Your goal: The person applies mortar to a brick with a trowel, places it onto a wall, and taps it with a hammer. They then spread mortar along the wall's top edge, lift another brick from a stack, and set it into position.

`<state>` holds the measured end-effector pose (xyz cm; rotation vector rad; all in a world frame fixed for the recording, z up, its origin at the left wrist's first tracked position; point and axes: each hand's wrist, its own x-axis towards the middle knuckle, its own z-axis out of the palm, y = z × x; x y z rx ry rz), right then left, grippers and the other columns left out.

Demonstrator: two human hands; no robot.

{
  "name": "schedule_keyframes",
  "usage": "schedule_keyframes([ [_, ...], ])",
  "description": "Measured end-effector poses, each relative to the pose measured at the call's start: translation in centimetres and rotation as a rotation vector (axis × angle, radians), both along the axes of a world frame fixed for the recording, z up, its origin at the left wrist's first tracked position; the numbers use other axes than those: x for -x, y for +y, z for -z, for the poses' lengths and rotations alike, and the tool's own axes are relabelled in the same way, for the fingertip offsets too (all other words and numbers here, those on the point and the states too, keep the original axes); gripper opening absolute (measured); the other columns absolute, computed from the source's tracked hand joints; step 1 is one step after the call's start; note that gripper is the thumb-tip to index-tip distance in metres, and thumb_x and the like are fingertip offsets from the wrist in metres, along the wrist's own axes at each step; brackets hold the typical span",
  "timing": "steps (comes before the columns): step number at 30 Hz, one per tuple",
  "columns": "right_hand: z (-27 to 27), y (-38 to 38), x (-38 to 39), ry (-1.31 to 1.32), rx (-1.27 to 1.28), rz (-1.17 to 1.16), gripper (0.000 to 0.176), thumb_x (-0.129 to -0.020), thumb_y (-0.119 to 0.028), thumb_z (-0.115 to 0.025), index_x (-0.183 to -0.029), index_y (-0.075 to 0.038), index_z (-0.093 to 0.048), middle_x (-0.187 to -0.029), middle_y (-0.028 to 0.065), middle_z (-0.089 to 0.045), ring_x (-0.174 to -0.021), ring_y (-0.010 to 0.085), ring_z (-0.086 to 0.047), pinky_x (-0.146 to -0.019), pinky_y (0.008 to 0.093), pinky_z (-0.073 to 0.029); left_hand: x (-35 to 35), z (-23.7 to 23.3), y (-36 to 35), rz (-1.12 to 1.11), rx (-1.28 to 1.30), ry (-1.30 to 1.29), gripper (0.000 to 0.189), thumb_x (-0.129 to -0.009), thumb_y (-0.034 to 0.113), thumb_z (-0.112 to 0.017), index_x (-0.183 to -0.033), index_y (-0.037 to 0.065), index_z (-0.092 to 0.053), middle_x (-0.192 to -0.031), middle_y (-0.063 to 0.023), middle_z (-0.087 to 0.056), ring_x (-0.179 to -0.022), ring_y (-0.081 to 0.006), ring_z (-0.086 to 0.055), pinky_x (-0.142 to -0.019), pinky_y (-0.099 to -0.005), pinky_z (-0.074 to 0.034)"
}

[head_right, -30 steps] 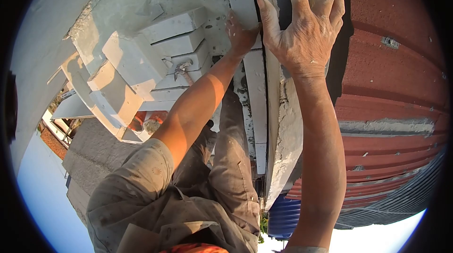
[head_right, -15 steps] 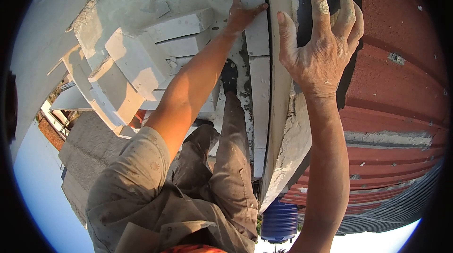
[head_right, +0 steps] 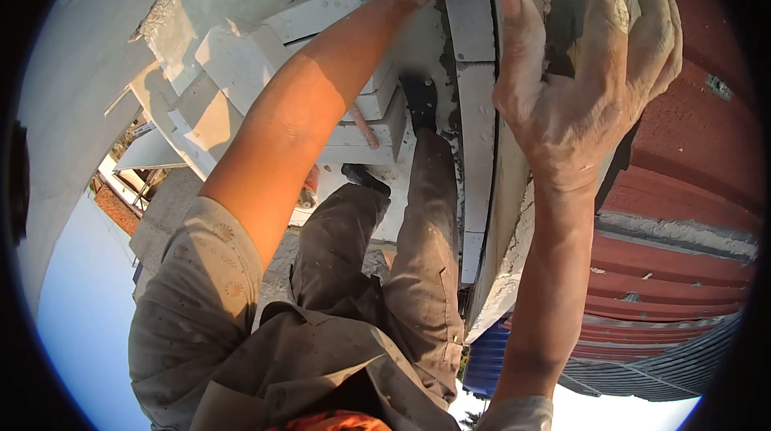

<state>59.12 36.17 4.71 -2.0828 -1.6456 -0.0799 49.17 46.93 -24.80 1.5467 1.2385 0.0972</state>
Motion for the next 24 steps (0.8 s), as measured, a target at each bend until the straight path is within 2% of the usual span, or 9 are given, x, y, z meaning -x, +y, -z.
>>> schedule_keyframes([
  [3, 1.5, -4.1, 9.2, 0.489, 0.089, -0.114, 0.023, -0.086, -0.013, -0.072, -0.107, -0.004, -0.067, -0.108, 0.015, -0.064, -0.102, 0.0322, -0.061, -0.089, 0.0421, -0.048, 0.7, 0.0, 0.0, -0.023, -0.034, -0.111, 0.119, -0.076, 0.048, -0.084, -0.153, -0.007, -0.013, -0.155, -0.0249, -0.034, -0.146, -0.0336, -0.032, -0.12, -0.0402, -0.027],
  [5, 6.9, -7.4, 16.8, 1.013, 0.729, 0.035, 0.023, -0.089, -0.014, -0.066, -0.109, -0.004, -0.065, -0.101, 0.0176, -0.063, -0.098, 0.0371, -0.065, -0.082, 0.0439, -0.055, 0.4, 0.9, 0.0, -0.031, -0.121, -0.246, 0.117, -0.074, 0.044, -0.087, -0.152, -0.008, -0.017, -0.153, -0.0244, -0.037, -0.143, -0.0339, -0.034, -0.12, -0.0405, -0.026],
  [8, 18.9, -11.9, 26.1, 0.937, 1.135, -0.068, 0.043, -0.089, -0.02, -0.066, -0.127, -0.004, -0.053, -0.117, 0.0209, -0.059, -0.11, 0.0389, -0.062, -0.086, 0.0457, -0.056, 0.1, 0.9, 0.3, 0.058, -0.312, -0.365, 0.115, -0.072, 0.04, -0.089, -0.151, -0.008, -0.02, -0.15, -0.0244, -0.04, -0.141, -0.0341, -0.037, -0.12, -0.0407, -0.026],
  [12, 26.9, -15.2, 33.7, 0.841, 1.06, -0.033, 0.046, -0.086, -0.018, -0.067, -0.127, -0.002, -0.051, -0.128, 0.0257, -0.051, -0.119, 0.0431, -0.056, -0.088, 0.0473, -0.056, -0.1, 2.2, 0.0, -0.019, -0.298, -0.329, 0.114, -0.071, 0.039, -0.09, -0.149, -0.01, -0.022, -0.149, -0.0259, -0.041, -0.14, -0.0342, -0.037, -0.119, -0.039, -0.026],
  [13, 26.6, -15.0, 33.9, 0.888, 1.185, -0.022, 0.046, -0.086, -0.017, -0.067, -0.126, -0.002, -0.051, -0.132, 0.0275, -0.049, -0.122, 0.0446, -0.054, -0.088, 0.0476, -0.056, 0.1, 2.0, 0.1, -0.033, -0.192, -0.342, 0.116, -0.071, 0.039, -0.09, -0.149, -0.012, -0.02, -0.149, -0.0272, -0.039, -0.141, -0.0348, -0.036, -0.12, -0.0371, -0.025],
  [17, 24.7, -17.3, 32.6, 0.978, 0.89, 0.108, 0.041, -0.086, -0.011, -0.063, -0.123, 0.001, -0.05, -0.121, 0.031, -0.058, -0.111, 0.0444, -0.062, -0.081, 0.0496, -0.056, 0.2, 1.0, -0.2, -0.068, -0.084, -0.304, 0.124, -0.072, 0.044, -0.088, -0.15, -0.013, -0.011, -0.153, -0.0281, -0.033, -0.144, -0.036, -0.032, -0.12, -0.0356, -0.025],
  [19, 17.1, -13.4, 25.9, 1.157, 1.074, 0.197, 0.041, -0.086, -0.008, -0.061, -0.123, 0.003, -0.049, -0.112, 0.0315, -0.064, -0.102, 0.0443, -0.067, -0.079, 0.0513, -0.056, -0.3, 1.8, -0.2, -0.026, -0.069, -0.186, 0.13, -0.073, 0.05, -0.086, -0.152, -0.012, -0.003, -0.157, -0.029, -0.027, -0.146, -0.0362, -0.029, -0.12, -0.036, -0.025],
  [21, 11.6, -14.2, 22.7, 1.075, 0.925, 0.411, 0.043, -0.086, -0.006, -0.06, -0.125, 0.006, -0.048, -0.093, 0.0288, -0.068, -0.088, 0.0458, -0.069, -0.078, 0.0512, -0.053, -0.4, 2.0, 0.0, -0.04, -0.037, -0.184, 0.133, -0.072, 0.047, -0.087, -0.153, -0.009, 0.003, -0.155, -0.0292, -0.03, -0.144, -0.0371, -0.033, -0.119, -0.0364, -0.028],
  [24, 8.1, -17.3, 17.3, 1.013, 0.702, 0.503, 0.047, -0.091, -0.012, -0.063, -0.132, 0.007, -0.05, -0.082, 0.017, -0.067, -0.069, 0.0273, -0.067, -0.061, 0.0372, -0.051, 0.1, 1.4, -1.1, -0.071, 0.02, -0.171, 0.139, -0.07, 0.044, -0.089, -0.154, -0.004, 0.012, -0.152, -0.0295, -0.035, -0.141, -0.0383, -0.038, -0.117, -0.037, -0.033],
])
